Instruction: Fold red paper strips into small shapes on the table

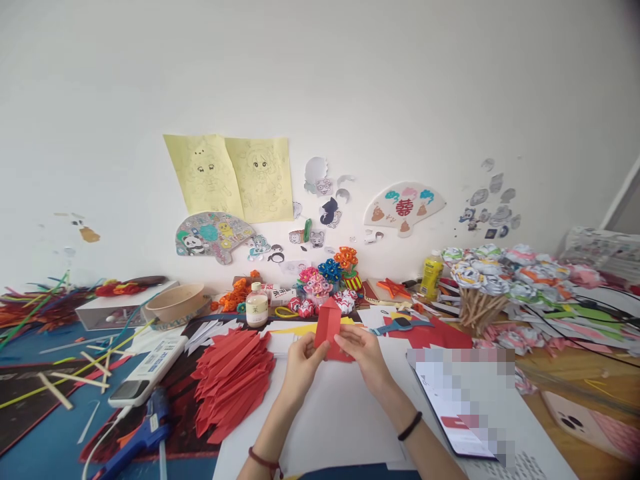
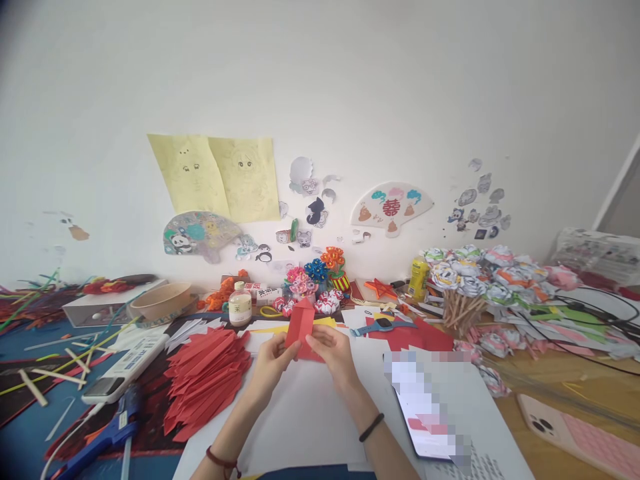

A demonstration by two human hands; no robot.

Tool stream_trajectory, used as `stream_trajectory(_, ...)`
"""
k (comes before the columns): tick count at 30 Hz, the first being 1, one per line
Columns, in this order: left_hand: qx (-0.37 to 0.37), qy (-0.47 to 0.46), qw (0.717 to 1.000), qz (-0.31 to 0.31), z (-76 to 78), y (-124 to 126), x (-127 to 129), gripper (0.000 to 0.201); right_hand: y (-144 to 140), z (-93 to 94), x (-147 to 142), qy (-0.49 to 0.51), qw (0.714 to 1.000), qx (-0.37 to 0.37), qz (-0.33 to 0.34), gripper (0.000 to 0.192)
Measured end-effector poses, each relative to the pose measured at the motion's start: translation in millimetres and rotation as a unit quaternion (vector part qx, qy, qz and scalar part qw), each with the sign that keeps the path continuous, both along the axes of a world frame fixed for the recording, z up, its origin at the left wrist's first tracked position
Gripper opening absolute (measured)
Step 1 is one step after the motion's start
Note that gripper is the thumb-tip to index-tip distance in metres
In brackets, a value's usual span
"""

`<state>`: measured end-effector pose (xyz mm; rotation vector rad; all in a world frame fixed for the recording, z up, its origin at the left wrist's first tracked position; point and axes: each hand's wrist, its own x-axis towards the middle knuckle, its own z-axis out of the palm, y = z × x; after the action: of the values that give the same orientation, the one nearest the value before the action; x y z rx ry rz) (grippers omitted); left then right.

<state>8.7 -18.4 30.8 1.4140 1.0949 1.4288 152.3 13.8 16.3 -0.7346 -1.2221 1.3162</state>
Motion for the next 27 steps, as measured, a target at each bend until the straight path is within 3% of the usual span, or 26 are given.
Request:
stream_trajectory(5,-0.001,0.033,0.999,-0.012,-2.8,0.8,0.3,0.034,0.5,-4.0,-2.5,-0.083,0.995,0.042,0.028,0.034)
stream_trajectory(8,0.029,0.119,0.992,0.006,-4.7,2.5,-1.7,0.031,2.7,-6.0,-1.0,-0.092,0.995,0.041,0.001,0.037)
stream_trajectory(12,0.102,0.255,0.961,0.037,-5.8,2.2,-5.8,0.014,7.3,-9.3,5.5,-0.108,0.993,0.034,-0.019,0.039)
stream_trajectory(15,0.184,0.377,0.902,0.099,-7.3,0.6,-10.6,0.025,12.0,-12.2,10.9,-0.142,0.989,0.025,-0.041,0.038)
stream_trajectory(19,0.315,0.59,0.734,0.121,-8.4,-1.3,-17.6,0.039,16.2,-12.5,15.8,-0.18,0.982,0.028,-0.051,0.034)
stream_trajectory(21,0.348,0.64,0.677,0.104,-6.9,-2.6,-19.0,0.032,16.6,-11.0,17.3,-0.198,0.978,0.036,-0.052,0.033)
stream_trajectory(23,0.357,0.657,0.656,0.098,-4.3,-4.1,-18.7,0.025,16.4,-9.5,18.2,-0.214,0.974,0.043,-0.053,0.032)
stream_trajectory(27,0.361,0.66,0.652,0.089,-0.6,-5.3,-17.0,0.021,16.3,-8.6,18.0,-0.227,0.972,0.055,-0.037,0.032)
